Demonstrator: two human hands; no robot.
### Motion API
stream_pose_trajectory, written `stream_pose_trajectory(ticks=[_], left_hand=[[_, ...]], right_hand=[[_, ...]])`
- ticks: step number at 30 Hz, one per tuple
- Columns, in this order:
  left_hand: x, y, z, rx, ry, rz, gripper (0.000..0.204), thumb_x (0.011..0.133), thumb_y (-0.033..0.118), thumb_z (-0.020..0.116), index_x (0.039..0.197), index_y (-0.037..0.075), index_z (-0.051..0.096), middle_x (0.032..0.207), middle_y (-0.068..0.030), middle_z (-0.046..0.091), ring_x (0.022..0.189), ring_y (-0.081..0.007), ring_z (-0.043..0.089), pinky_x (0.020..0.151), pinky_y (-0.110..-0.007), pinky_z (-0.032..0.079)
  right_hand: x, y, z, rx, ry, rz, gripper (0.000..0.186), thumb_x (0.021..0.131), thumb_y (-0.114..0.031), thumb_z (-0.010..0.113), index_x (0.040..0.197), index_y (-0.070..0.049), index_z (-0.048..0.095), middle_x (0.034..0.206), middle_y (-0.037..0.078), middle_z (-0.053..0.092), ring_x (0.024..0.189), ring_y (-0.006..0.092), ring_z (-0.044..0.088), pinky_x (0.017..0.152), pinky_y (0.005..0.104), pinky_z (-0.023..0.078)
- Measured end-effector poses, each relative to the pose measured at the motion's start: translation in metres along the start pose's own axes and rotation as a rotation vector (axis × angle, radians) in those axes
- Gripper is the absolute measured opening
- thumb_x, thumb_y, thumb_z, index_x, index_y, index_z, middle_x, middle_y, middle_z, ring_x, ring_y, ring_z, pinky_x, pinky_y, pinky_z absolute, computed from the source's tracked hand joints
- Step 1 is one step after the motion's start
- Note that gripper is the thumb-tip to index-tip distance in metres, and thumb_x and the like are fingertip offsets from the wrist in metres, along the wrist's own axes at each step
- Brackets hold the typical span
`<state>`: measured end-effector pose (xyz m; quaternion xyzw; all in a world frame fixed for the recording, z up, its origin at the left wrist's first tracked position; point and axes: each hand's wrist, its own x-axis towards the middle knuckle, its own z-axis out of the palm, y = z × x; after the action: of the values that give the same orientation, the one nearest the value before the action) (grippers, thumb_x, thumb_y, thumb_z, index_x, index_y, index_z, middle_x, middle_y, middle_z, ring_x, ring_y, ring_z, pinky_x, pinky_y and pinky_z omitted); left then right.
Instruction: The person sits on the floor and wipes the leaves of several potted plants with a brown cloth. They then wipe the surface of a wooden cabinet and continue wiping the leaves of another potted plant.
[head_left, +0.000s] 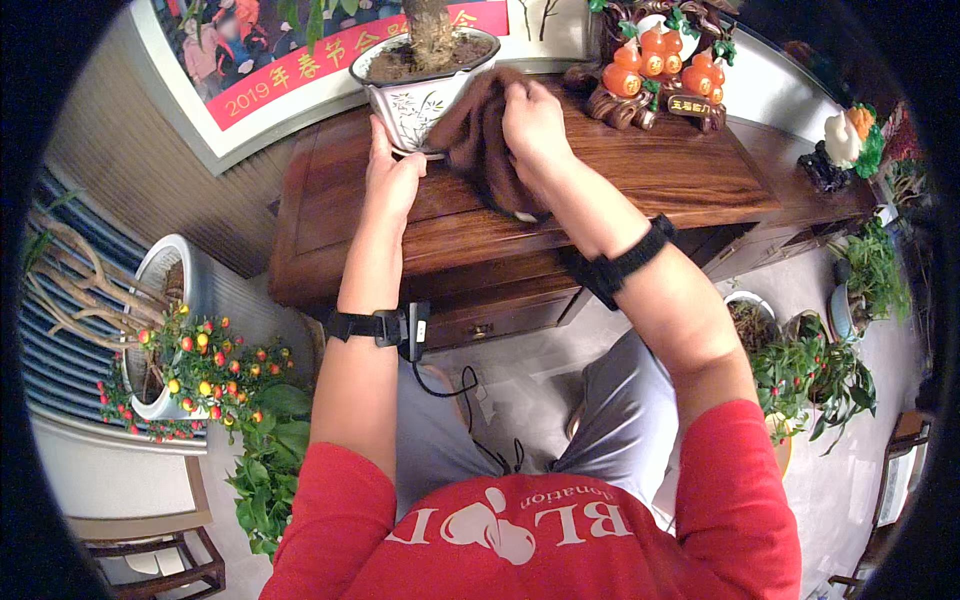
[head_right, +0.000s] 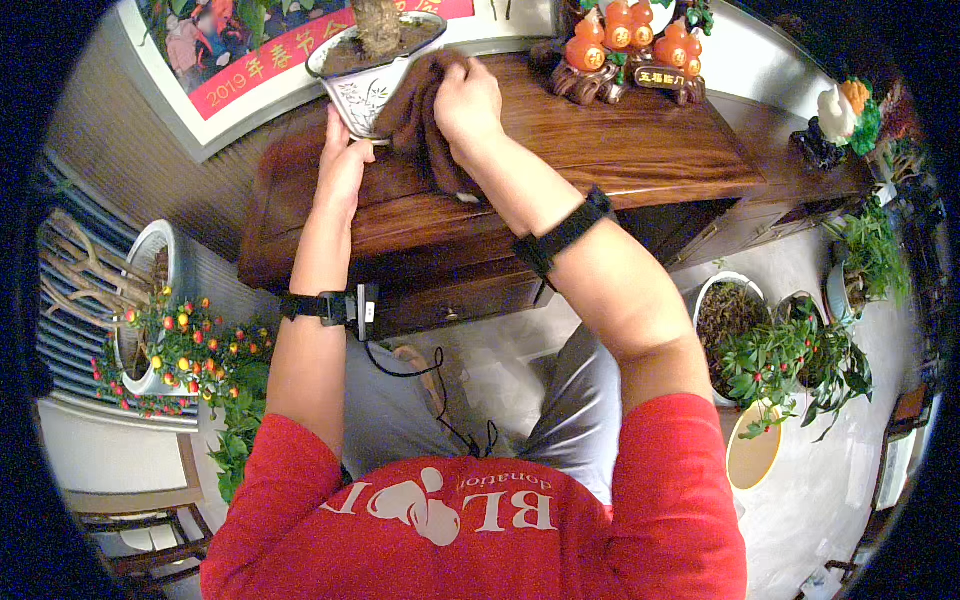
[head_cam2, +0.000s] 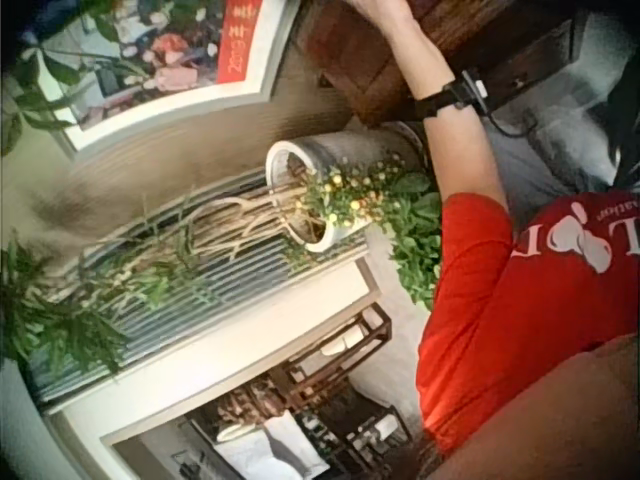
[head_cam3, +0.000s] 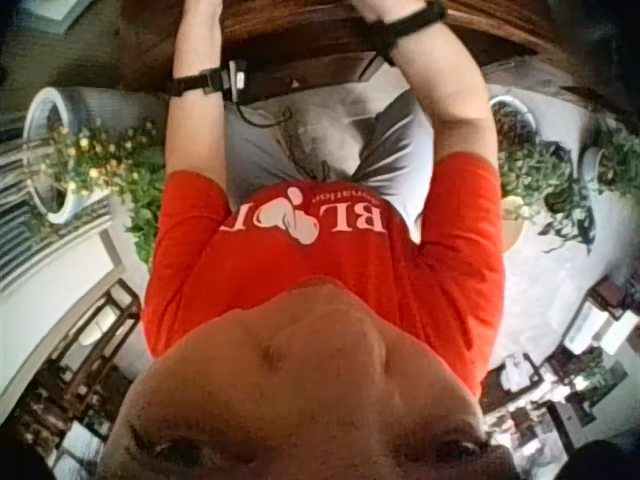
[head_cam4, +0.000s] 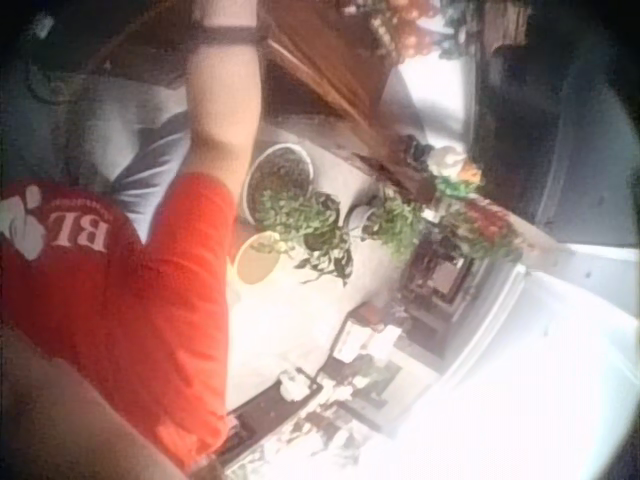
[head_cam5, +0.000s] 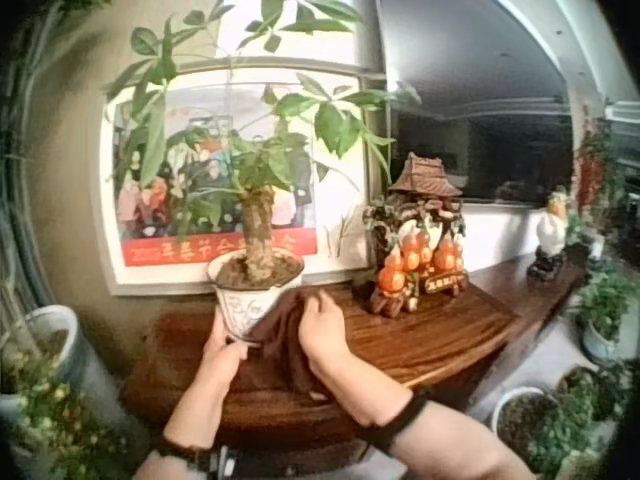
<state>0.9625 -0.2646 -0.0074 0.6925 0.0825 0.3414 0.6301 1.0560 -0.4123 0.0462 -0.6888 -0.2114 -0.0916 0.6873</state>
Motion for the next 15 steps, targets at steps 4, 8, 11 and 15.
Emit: stream_pose_trajectory(ticks=[4,8,11,15], left_hand=[[-0.001,0.009,0.000,-0.267,-0.038,0.008,0.087,0.075,0.008,0.045,0.156,0.000,0.016,0.151,-0.0088,0.041,0.135,-0.0188,0.040,0.111,-0.029,0.029],[-0.010,0.019,0.000,-0.411,0.044,-0.076,0.067,0.088,0.020,0.038,0.151,-0.002,0.031,0.153,-0.0136,0.041,0.141,-0.0245,0.038,0.118,-0.037,0.025],[-0.013,0.024,0.001,-0.601,0.108,-0.120,0.047,0.104,0.033,0.037,0.133,0.001,0.055,0.131,-0.0097,0.061,0.120,-0.0200,0.057,0.105,-0.034,0.041],[-0.015,0.029,0.004,-0.480,0.262,-0.091,0.057,0.103,0.034,0.027,0.144,-0.001,0.044,0.141,-0.0133,0.053,0.128,-0.0230,0.050,0.115,-0.036,0.029]], right_hand=[[-0.026,-0.006,0.052,-0.256,0.262,-0.321,0.040,0.098,-0.016,0.045,0.128,0.012,0.046,0.107,0.037,0.059,0.110,0.0523,0.055,0.097,0.0497,0.046],[-0.094,-0.002,0.033,-0.539,-0.368,-0.566,0.051,0.087,-0.003,0.050,0.134,0.015,0.040,0.130,0.046,0.042,0.116,0.0535,0.052,0.104,0.0505,0.043],[-0.083,-0.016,0.022,-0.478,-0.503,-0.678,0.046,0.087,-0.005,0.052,0.132,0.002,0.052,0.139,0.035,0.045,0.111,0.0451,0.061,0.091,0.0454,0.055],[-0.043,-0.031,0.022,-0.712,-0.253,-1.218,0.046,0.086,-0.012,0.053,0.131,-0.002,0.054,0.146,0.017,0.046,0.125,0.0341,0.056,0.095,0.0346,0.054]])
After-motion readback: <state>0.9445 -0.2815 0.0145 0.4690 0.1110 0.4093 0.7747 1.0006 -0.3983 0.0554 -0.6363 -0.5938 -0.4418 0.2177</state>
